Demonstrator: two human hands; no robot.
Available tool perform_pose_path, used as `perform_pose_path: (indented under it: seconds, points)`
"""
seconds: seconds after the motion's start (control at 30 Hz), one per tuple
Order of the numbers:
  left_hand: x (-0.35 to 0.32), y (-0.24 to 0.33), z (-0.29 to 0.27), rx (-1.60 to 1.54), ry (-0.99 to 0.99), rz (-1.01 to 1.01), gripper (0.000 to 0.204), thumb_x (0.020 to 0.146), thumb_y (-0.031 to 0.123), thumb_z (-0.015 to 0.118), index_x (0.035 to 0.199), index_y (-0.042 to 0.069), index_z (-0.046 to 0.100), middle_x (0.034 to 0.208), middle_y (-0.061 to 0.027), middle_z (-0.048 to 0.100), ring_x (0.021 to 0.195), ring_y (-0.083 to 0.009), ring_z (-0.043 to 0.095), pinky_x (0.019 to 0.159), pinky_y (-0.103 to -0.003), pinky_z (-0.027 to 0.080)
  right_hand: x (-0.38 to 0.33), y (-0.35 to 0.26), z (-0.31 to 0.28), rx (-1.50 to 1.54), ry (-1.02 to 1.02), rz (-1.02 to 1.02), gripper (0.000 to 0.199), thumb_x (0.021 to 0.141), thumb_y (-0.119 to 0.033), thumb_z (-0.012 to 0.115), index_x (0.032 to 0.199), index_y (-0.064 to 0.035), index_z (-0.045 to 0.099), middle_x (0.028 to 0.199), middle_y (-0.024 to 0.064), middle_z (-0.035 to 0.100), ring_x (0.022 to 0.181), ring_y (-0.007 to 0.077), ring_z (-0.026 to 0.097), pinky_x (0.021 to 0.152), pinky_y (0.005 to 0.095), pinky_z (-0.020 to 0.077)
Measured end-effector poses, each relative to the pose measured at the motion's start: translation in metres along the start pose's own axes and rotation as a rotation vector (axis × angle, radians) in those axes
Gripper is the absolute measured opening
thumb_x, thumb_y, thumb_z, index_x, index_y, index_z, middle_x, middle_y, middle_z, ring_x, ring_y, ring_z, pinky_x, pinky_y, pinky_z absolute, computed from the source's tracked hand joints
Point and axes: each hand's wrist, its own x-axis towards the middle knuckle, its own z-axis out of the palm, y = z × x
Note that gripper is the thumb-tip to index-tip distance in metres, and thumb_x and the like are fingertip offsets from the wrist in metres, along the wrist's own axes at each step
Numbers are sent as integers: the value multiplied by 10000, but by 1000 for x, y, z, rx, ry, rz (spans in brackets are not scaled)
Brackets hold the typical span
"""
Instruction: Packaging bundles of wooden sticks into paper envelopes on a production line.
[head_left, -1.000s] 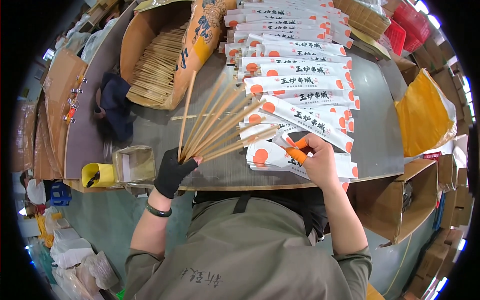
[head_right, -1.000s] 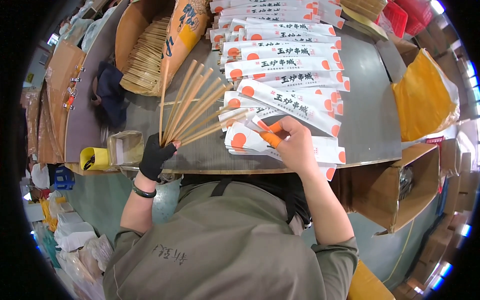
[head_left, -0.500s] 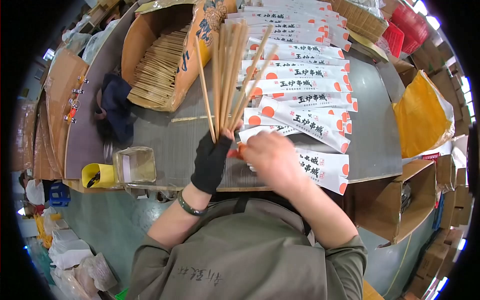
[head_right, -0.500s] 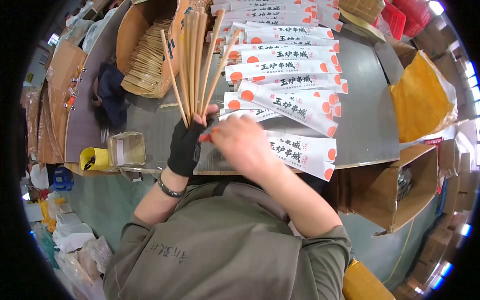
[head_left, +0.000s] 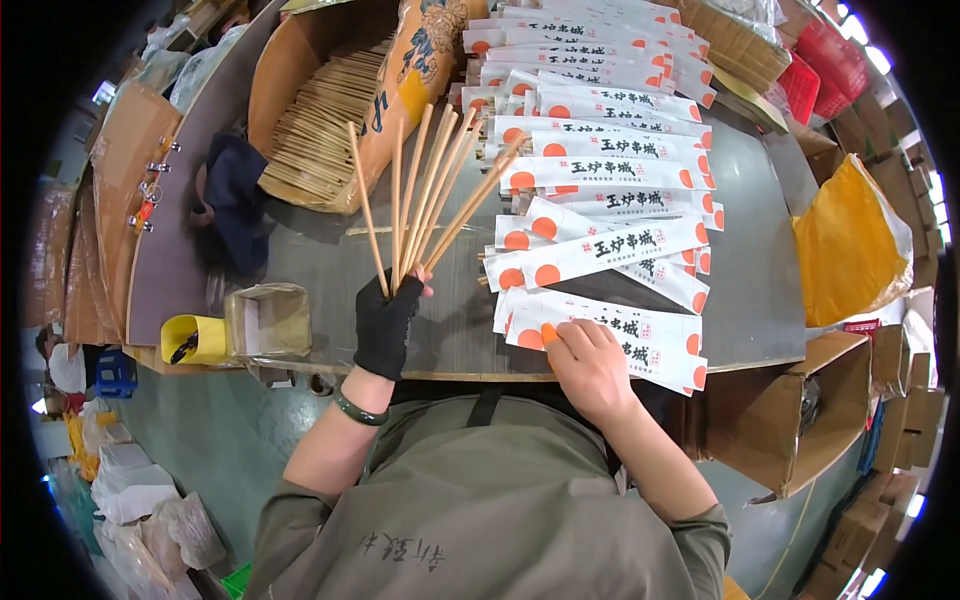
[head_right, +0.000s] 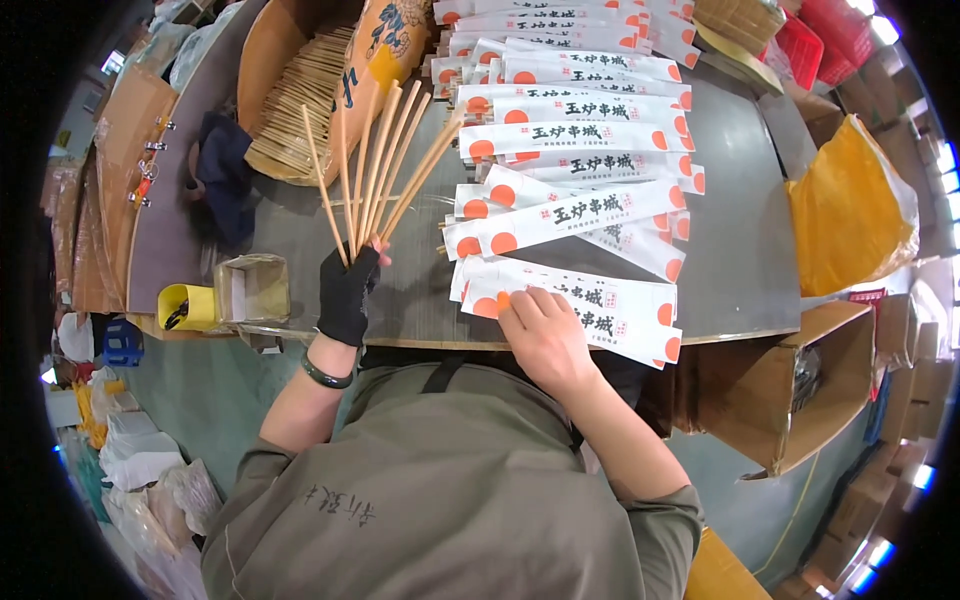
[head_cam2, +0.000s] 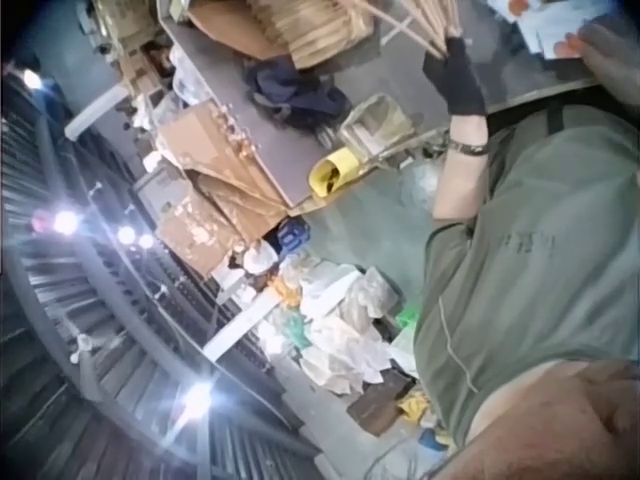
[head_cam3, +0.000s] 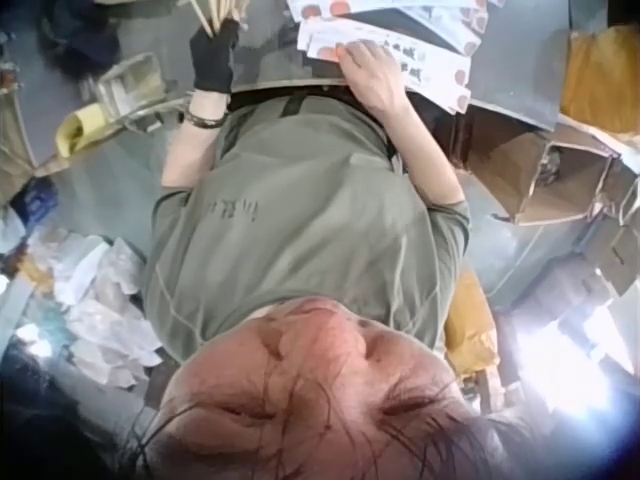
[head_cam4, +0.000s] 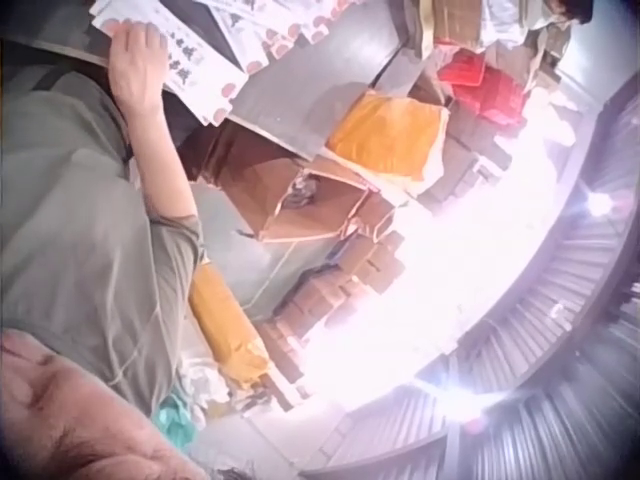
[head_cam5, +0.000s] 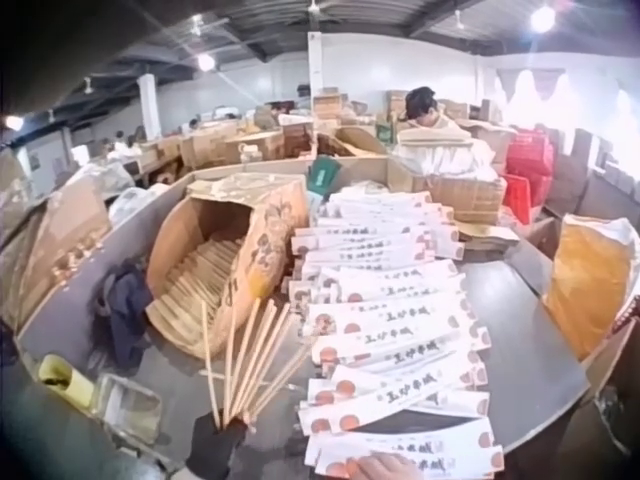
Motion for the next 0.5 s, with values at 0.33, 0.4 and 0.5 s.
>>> perform_pose_path:
  seconds: [0.33,0.4,0.5]
  points:
    - [-9,15,-42,210,-200,61,162,868,109,680,953,-29,678,809,-60,693,787,-117,650,727,-247,512,15,9,-18,577,41,724,169,801,-62,763,813,2,607,774,25,573,664,91,480,580,259,399]
    - [-7,18,-51,213,-268,85,144,850,83,690,938,-30,675,809,-59,694,795,-117,656,727,-248,518,20,21,-30,705,10,851,167,795,-53,768,816,-4,610,735,-8,577,654,62,473,580,249,394]
    - [-4,23,-58,244,-318,103,133,837,94,697,919,-8,675,799,-57,688,754,-117,640,704,-259,506,37,25,-50,760,-36,897,156,790,-52,772,781,-10,622,716,-17,585,644,56,474,577,242,388]
